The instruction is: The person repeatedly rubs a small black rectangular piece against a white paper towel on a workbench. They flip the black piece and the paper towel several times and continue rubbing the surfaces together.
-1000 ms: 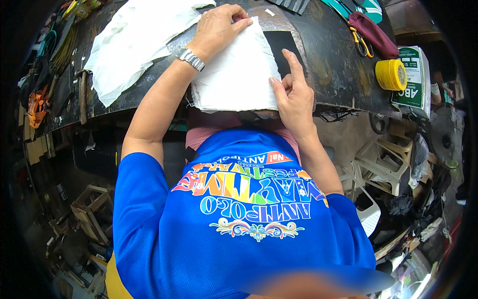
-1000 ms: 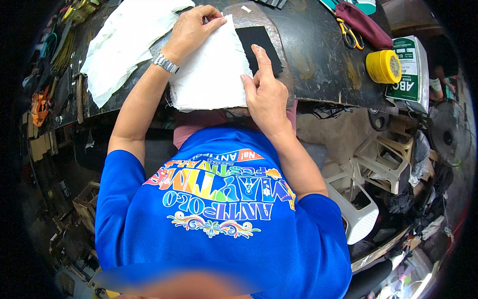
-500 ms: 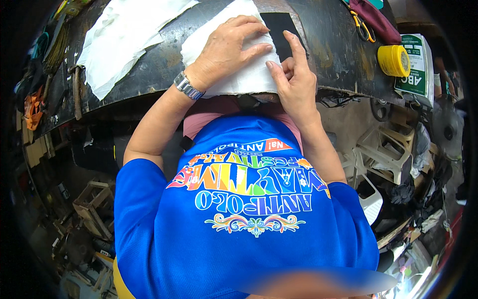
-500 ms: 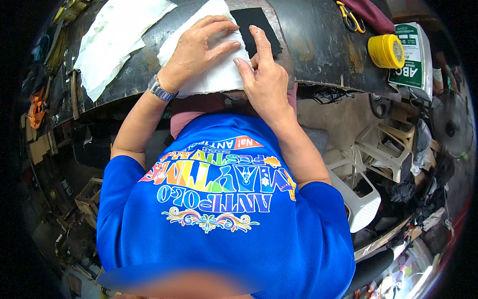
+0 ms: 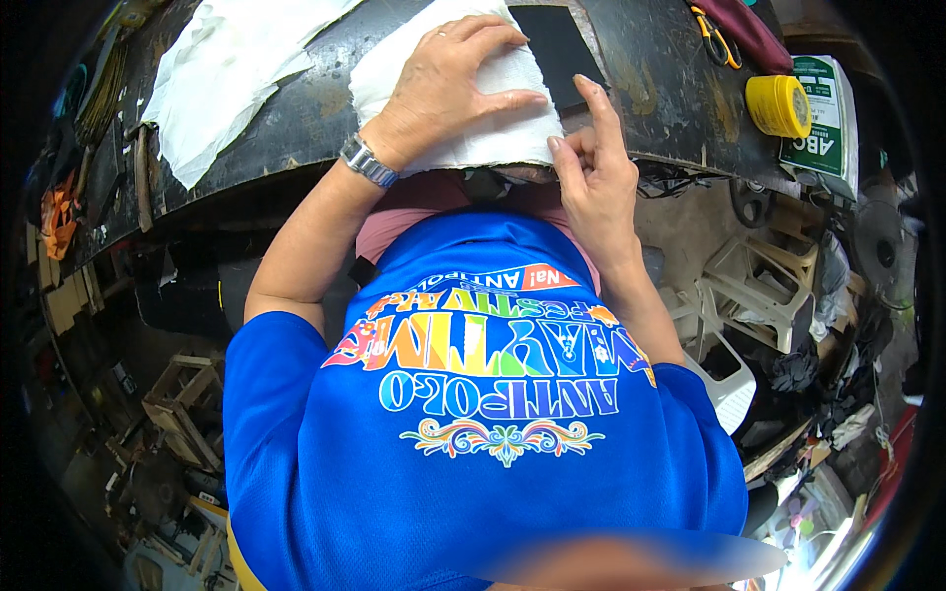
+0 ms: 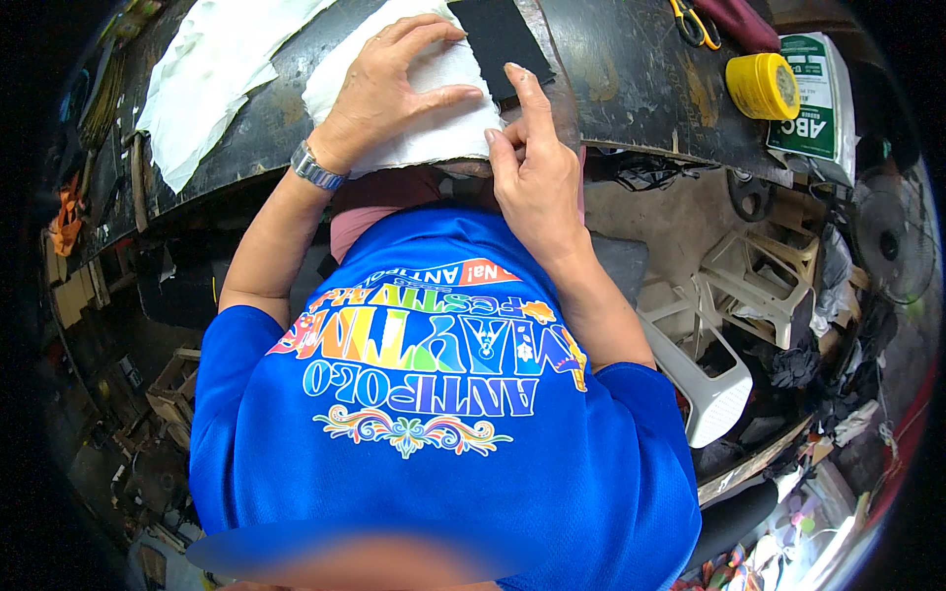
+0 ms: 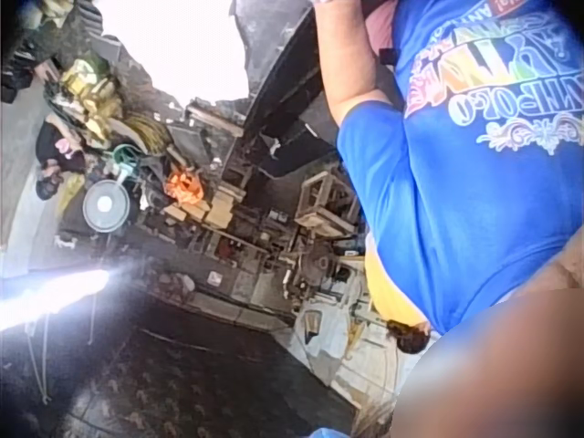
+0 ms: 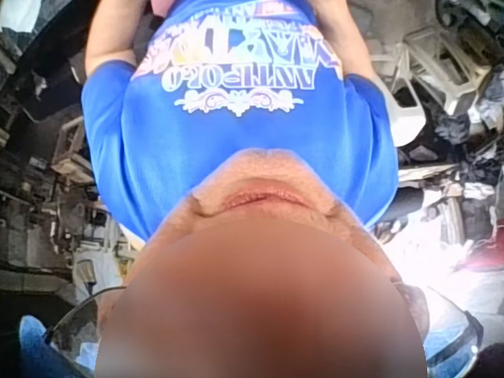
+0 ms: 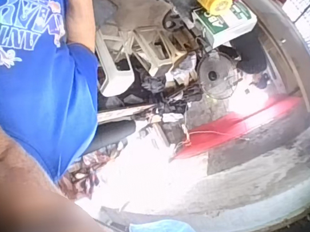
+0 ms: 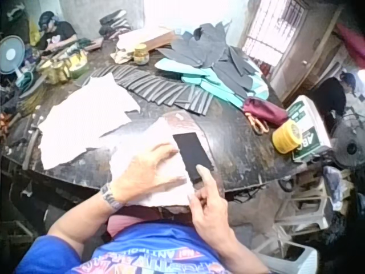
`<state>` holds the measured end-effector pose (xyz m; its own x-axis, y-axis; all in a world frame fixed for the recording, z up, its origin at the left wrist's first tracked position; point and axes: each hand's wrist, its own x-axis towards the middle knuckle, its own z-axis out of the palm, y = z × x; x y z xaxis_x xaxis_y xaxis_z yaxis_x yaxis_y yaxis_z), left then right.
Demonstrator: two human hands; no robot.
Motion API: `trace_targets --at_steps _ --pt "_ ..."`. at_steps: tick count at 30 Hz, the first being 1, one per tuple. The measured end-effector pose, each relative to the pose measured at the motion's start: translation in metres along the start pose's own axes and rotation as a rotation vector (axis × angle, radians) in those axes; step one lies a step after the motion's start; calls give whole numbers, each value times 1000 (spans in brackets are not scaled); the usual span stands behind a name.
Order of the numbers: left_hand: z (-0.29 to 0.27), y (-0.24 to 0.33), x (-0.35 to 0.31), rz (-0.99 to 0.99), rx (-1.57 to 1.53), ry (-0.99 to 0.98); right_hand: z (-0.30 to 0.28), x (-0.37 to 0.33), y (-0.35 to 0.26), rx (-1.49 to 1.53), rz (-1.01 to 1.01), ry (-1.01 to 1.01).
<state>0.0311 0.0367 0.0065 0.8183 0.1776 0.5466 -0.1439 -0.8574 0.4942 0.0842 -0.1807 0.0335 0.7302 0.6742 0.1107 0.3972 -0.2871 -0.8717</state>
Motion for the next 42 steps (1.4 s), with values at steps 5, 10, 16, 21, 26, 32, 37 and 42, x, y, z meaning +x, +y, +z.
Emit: trace_targets --at_steps 5,10,16,21,26,32,37,42 --pt "2 6 -2 -31 88 -53 1 4 0 -232 22 0" --pt "-1 14 0 -70 62 -66 -19 15 -13 -312 111 -85" --pt "-7 20 2 -78 28 -18 -61 56 -14 -41 -5 -11" --pt "-12 7 12 -160 -101 71 -54 149 23 -255 -329 109" --pt "-13 -37 58 -2 18 32 -32 222 72 -593 -396 88" --pt "19 -87 117 -46 229 -265 -27 214 94 -671 -410 111" --pt "32 -102 133 -108 294 -368 -55 165 91 -740 -409 136" --pt "25 -87 138 -61 160 81 -85 120 83 -567 -224 202"
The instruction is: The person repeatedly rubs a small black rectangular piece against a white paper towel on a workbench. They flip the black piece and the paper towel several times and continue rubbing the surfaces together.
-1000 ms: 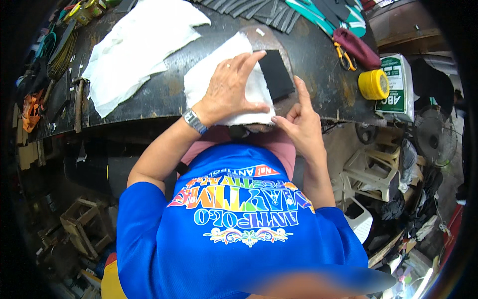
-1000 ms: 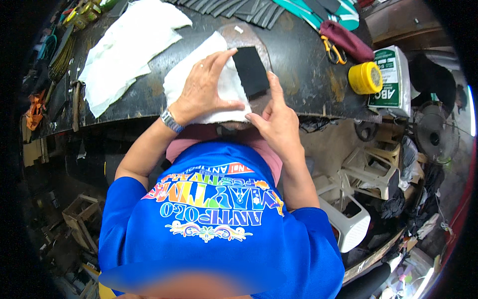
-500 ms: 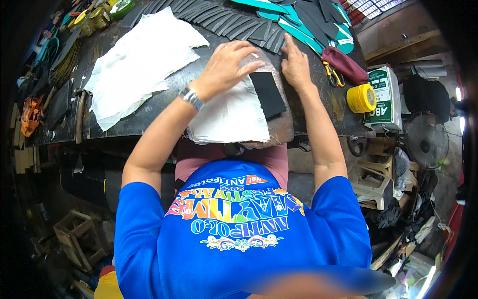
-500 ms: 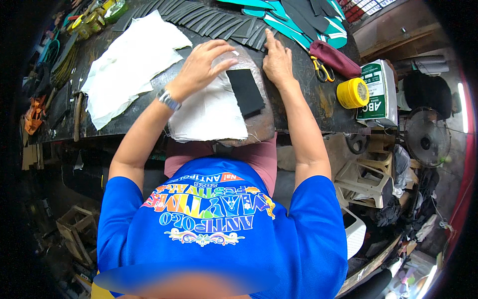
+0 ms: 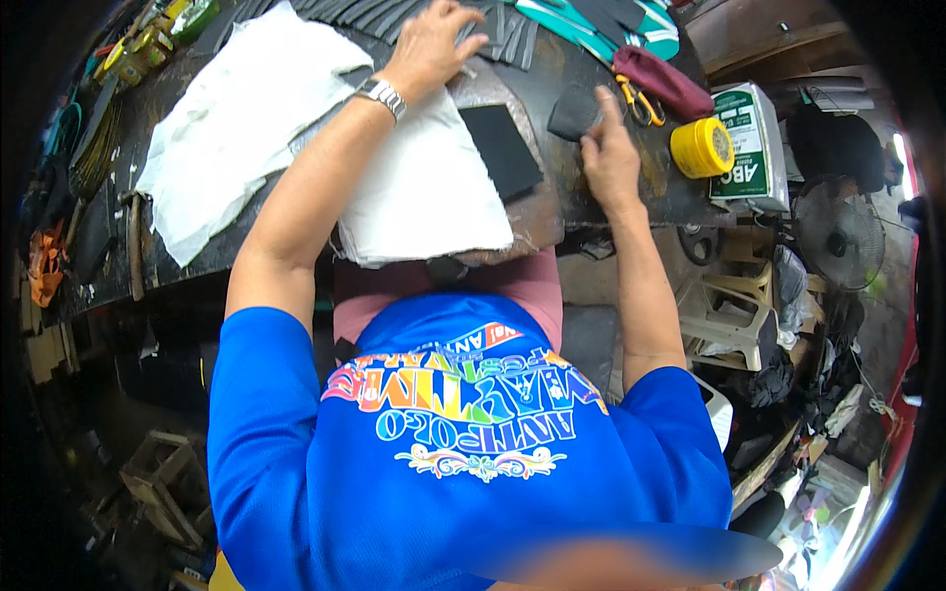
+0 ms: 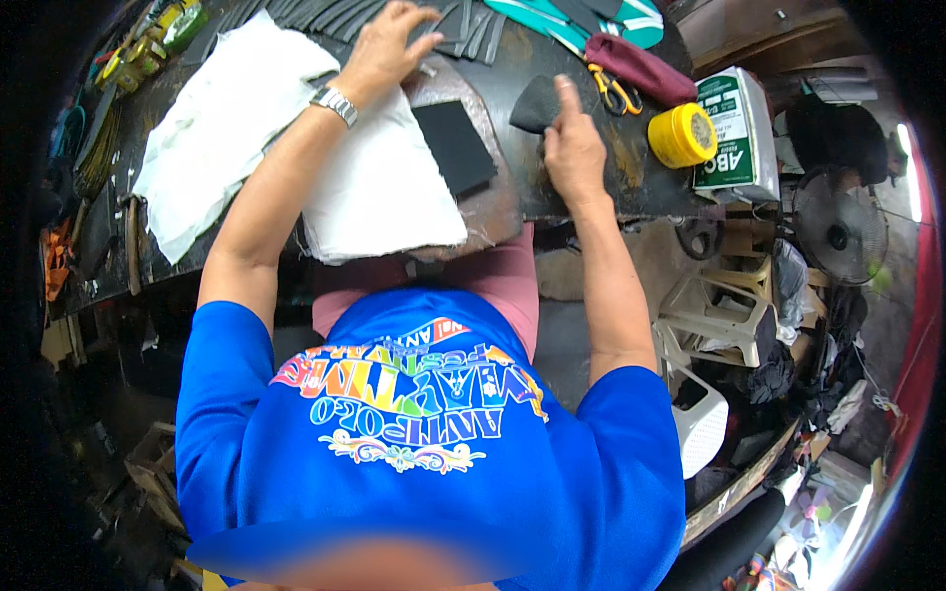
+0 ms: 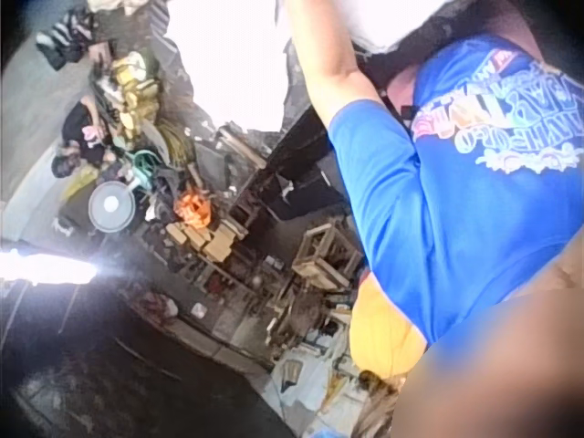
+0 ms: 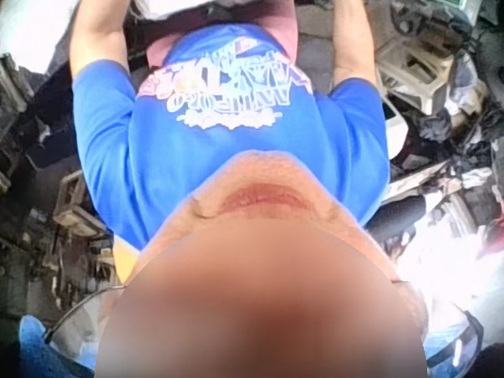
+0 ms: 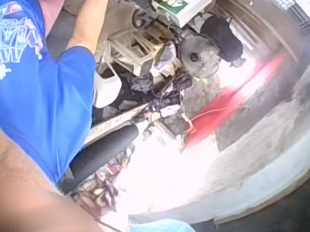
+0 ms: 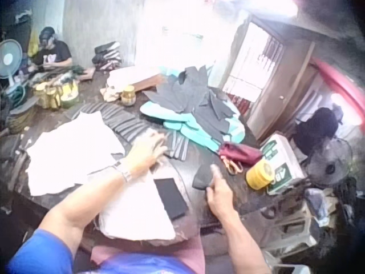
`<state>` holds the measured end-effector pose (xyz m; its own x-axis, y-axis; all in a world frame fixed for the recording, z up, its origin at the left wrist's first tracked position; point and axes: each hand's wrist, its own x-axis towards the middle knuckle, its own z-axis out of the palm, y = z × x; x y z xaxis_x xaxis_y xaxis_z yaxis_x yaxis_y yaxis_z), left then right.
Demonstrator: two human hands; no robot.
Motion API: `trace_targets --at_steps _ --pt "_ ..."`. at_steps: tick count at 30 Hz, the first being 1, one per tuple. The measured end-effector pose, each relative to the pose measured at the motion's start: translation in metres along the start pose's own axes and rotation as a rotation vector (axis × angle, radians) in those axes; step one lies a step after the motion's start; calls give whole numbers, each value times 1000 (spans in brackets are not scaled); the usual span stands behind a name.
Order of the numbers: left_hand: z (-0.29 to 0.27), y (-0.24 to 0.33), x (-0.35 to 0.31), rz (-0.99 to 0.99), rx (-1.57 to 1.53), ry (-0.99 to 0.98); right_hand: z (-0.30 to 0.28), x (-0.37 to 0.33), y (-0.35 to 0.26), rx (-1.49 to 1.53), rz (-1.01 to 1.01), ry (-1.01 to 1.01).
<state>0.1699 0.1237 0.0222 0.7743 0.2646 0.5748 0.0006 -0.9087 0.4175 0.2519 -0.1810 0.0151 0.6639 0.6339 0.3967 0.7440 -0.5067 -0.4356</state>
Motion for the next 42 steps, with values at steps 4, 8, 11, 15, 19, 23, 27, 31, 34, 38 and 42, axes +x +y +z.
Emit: trace_targets --at_steps 4,8,11,15,19,23,27,31,34,38,42 --pt "-15 51 -22 -100 -574 -51 -32 -9 -32 1098 129 287" --pt "-34 103 -63 -429 -1302 -316 -38 -32 -88 1557 83 232" --pt "-54 109 -78 -479 -1481 -375 -30 -37 -104 1511 37 49" --pt "-88 89 -95 -354 -1077 -511 -35 -25 -91 1372 197 38" --pt "-93 97 -115 -323 -962 -592 -41 -22 -95 1250 17 -351" --pt "-88 94 -124 -343 -792 -471 -26 -17 -113 950 -55 -289" --pt "-88 62 -125 -298 -535 -220 -14 3 -109 890 -90 -206" --pt "-75 47 -130 -54 -249 -108 2 11 -105 870 -53 -365" --pt "-65 50 -136 -43 -249 -132 13 18 -104 784 -33 -391" --pt "-60 51 -141 -36 -226 -117 18 22 -100 765 15 -404" --pt "-58 50 -143 -39 -226 -127 24 21 -96 725 -8 -381"
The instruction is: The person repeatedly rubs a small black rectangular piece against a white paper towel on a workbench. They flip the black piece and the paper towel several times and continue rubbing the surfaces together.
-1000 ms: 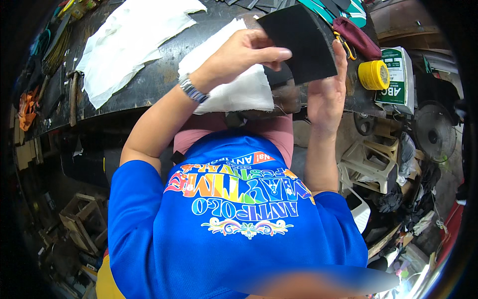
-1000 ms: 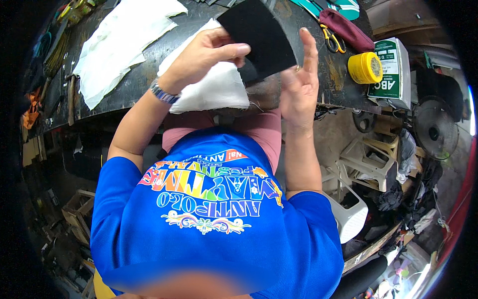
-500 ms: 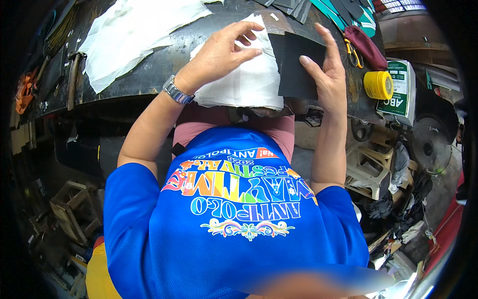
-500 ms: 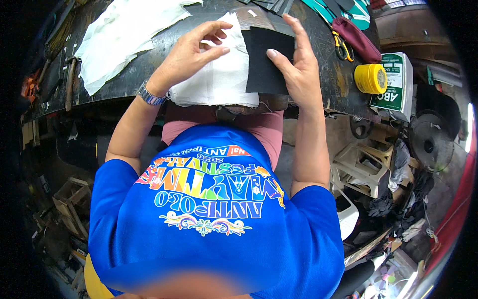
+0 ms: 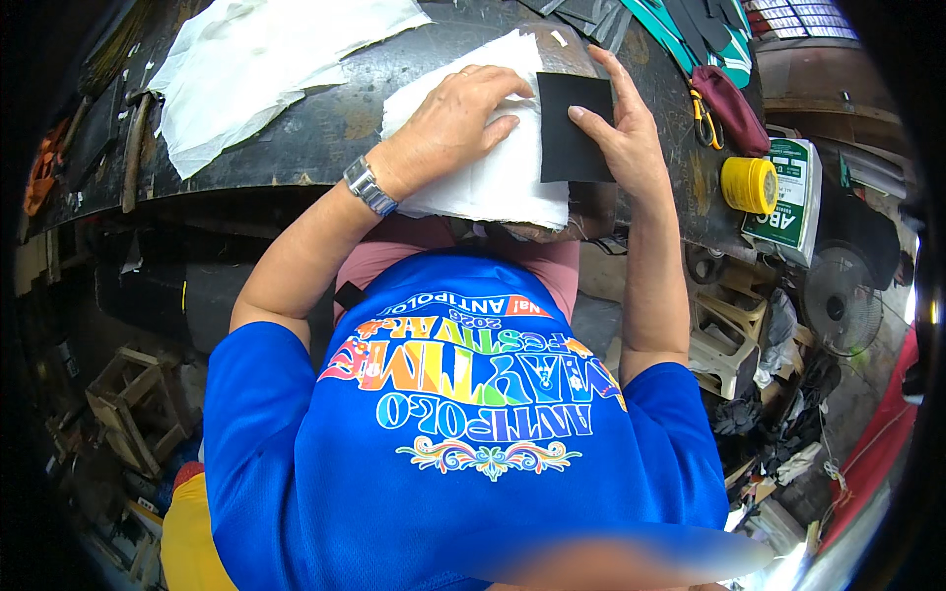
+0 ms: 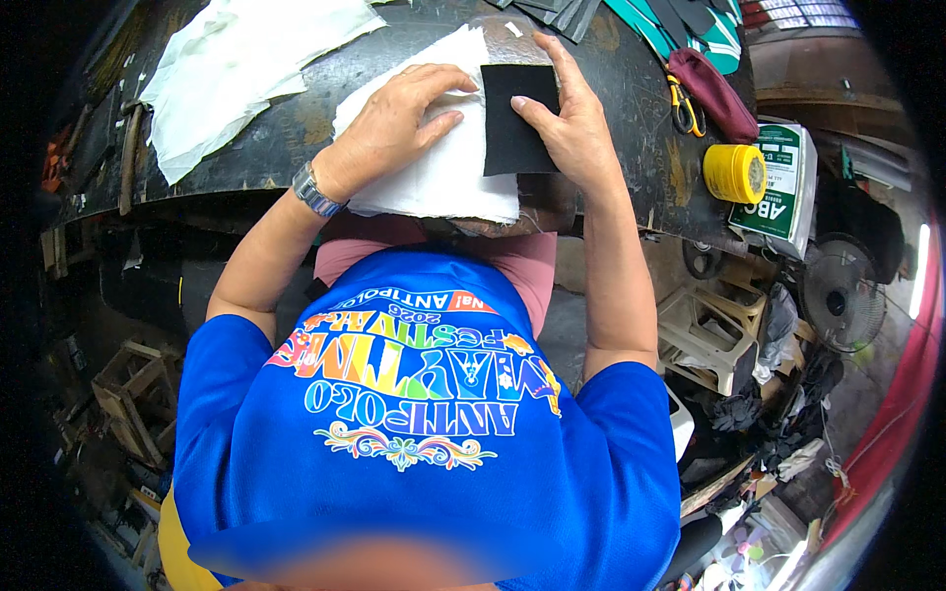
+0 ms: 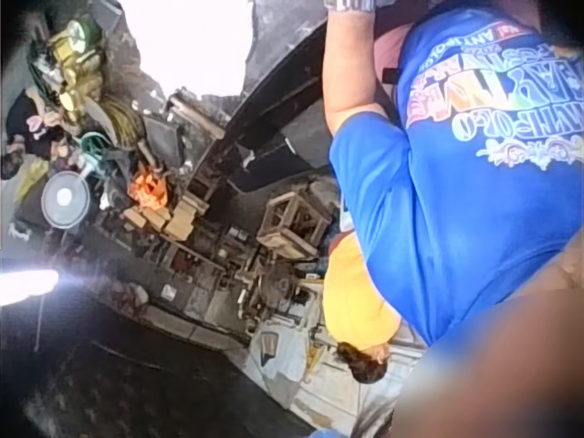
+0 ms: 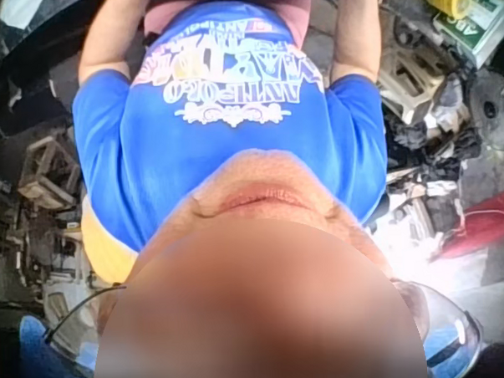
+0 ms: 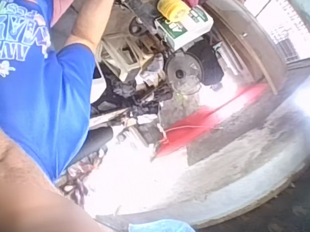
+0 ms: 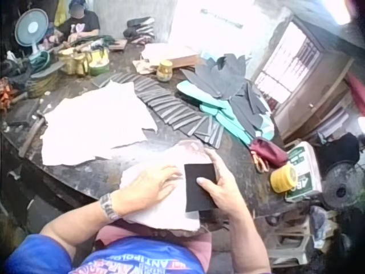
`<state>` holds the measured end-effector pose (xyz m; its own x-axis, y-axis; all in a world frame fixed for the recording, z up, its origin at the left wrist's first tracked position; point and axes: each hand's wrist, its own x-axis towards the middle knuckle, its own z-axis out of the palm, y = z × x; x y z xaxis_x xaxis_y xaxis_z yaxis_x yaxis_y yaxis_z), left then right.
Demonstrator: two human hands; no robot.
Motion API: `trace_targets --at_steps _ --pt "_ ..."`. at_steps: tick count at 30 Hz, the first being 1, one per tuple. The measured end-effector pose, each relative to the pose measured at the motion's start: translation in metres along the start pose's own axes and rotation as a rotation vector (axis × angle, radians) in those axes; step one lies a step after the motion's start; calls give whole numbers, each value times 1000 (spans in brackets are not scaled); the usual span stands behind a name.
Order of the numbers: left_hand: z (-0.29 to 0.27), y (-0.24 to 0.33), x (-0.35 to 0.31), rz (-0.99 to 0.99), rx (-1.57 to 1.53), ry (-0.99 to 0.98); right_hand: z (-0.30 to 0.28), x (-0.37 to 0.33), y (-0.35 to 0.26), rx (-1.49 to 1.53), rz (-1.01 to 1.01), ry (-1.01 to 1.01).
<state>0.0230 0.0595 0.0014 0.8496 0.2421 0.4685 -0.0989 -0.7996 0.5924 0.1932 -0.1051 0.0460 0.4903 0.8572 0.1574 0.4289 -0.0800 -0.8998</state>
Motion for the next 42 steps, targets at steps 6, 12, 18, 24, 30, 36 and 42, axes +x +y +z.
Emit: trace_targets --at_steps 6,12,18,24,30,36,42 --pt "10 3 -1 24 97 52 -1 2 6 -50 -6 -3" --pt "12 5 -3 46 210 3 2 1 1 31 114 40" --pt "12 6 -1 21 211 -1 -6 -12 -12 214 168 2" --pt "11 10 -1 -18 231 -69 -15 -18 -11 226 257 -41" --pt "13 9 -1 22 268 -18 -10 -16 -5 248 215 0" --pt "17 6 -2 37 307 4 -12 -18 4 185 179 10" --pt "15 5 -1 47 288 2 -15 -18 5 144 171 5"
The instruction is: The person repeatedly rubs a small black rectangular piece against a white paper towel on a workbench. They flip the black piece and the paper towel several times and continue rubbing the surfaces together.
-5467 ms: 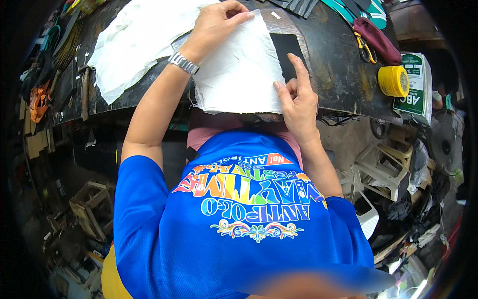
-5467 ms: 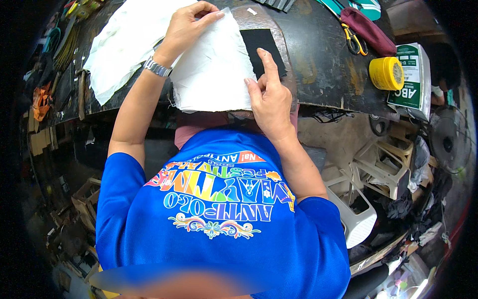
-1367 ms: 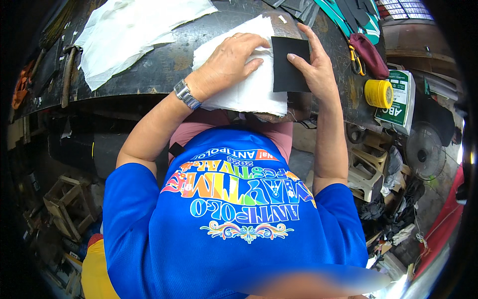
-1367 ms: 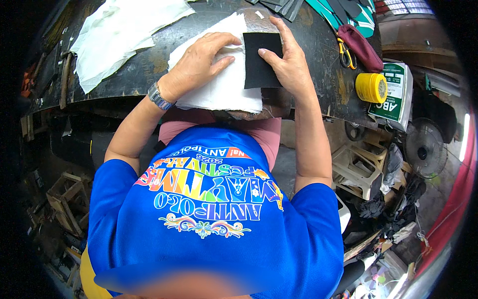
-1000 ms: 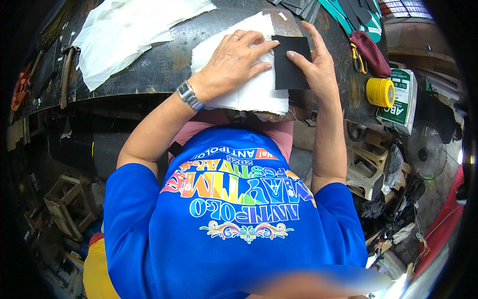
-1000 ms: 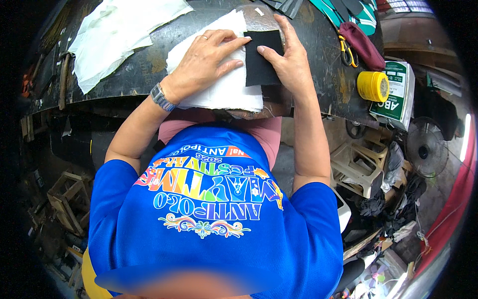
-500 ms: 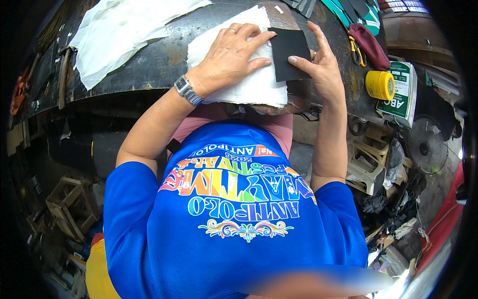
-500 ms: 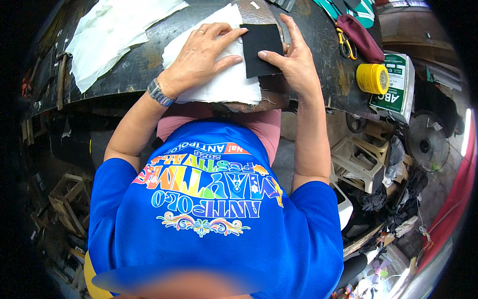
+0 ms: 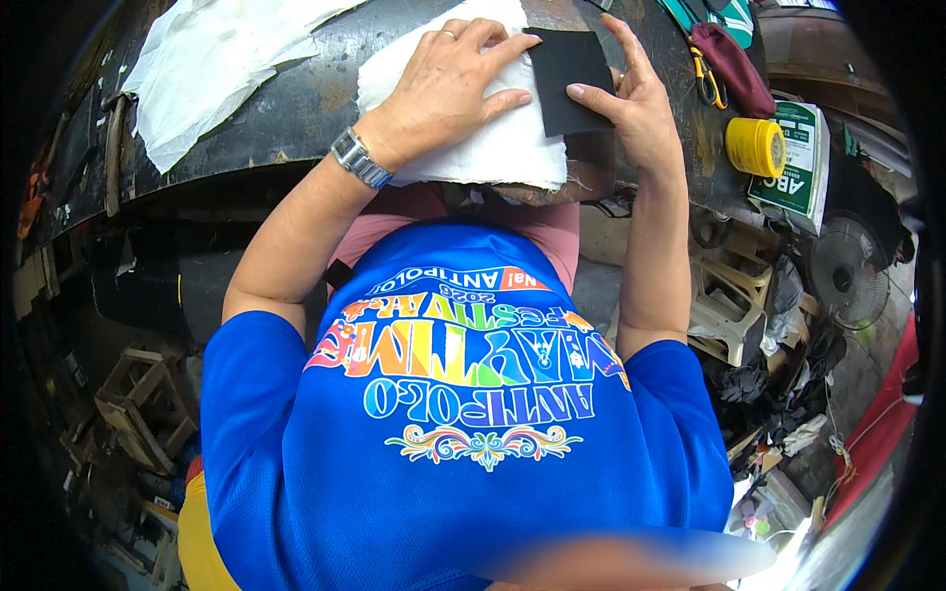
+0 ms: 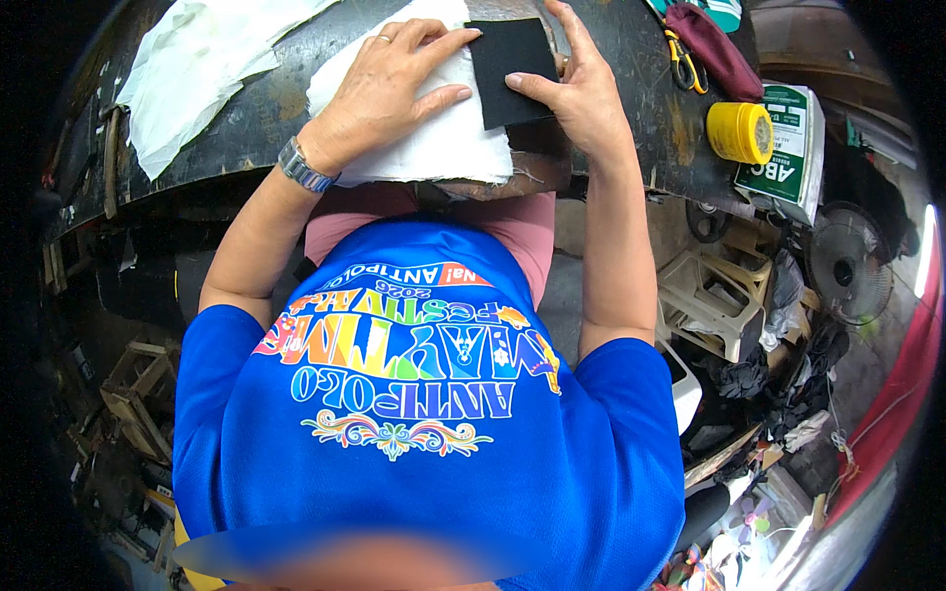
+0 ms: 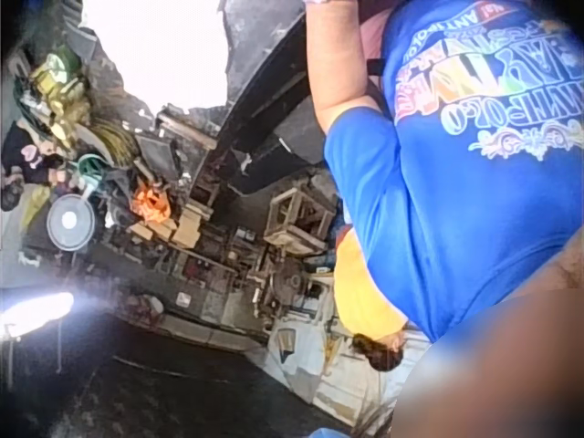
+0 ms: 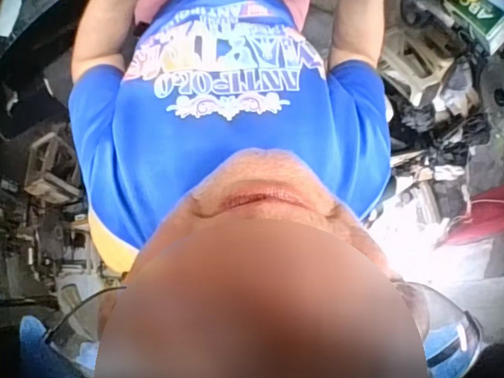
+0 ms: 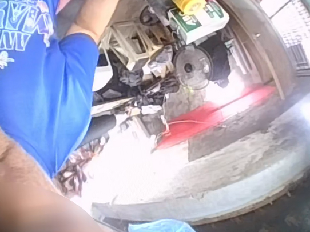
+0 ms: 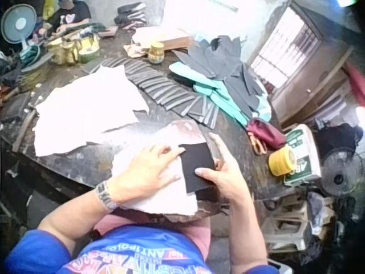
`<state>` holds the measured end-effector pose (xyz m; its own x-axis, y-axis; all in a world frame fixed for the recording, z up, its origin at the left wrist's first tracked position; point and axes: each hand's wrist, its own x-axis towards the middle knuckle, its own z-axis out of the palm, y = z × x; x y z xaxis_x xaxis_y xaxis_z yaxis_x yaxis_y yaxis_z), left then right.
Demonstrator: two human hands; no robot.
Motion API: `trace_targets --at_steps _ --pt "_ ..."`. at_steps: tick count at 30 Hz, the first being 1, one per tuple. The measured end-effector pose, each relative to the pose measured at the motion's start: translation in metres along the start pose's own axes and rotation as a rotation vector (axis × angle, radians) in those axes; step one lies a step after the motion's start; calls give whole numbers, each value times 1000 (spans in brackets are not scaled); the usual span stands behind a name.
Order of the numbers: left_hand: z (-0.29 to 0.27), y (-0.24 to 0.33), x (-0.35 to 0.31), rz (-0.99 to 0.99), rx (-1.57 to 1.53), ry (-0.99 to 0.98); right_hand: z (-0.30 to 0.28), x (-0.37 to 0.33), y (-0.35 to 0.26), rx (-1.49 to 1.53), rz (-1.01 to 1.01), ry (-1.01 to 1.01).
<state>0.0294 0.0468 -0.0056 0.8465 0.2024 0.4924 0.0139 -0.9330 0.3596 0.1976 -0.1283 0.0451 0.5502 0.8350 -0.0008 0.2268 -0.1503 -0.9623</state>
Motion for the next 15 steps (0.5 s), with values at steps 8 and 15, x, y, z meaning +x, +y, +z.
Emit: trace_targets --at_steps 8,15 --pt "-1 2 0 -23 -4 -44 -2 4 -12 323 163 -70" --pt "-15 11 3 -54 -94 -63 -5 5 -7 344 131 -88"
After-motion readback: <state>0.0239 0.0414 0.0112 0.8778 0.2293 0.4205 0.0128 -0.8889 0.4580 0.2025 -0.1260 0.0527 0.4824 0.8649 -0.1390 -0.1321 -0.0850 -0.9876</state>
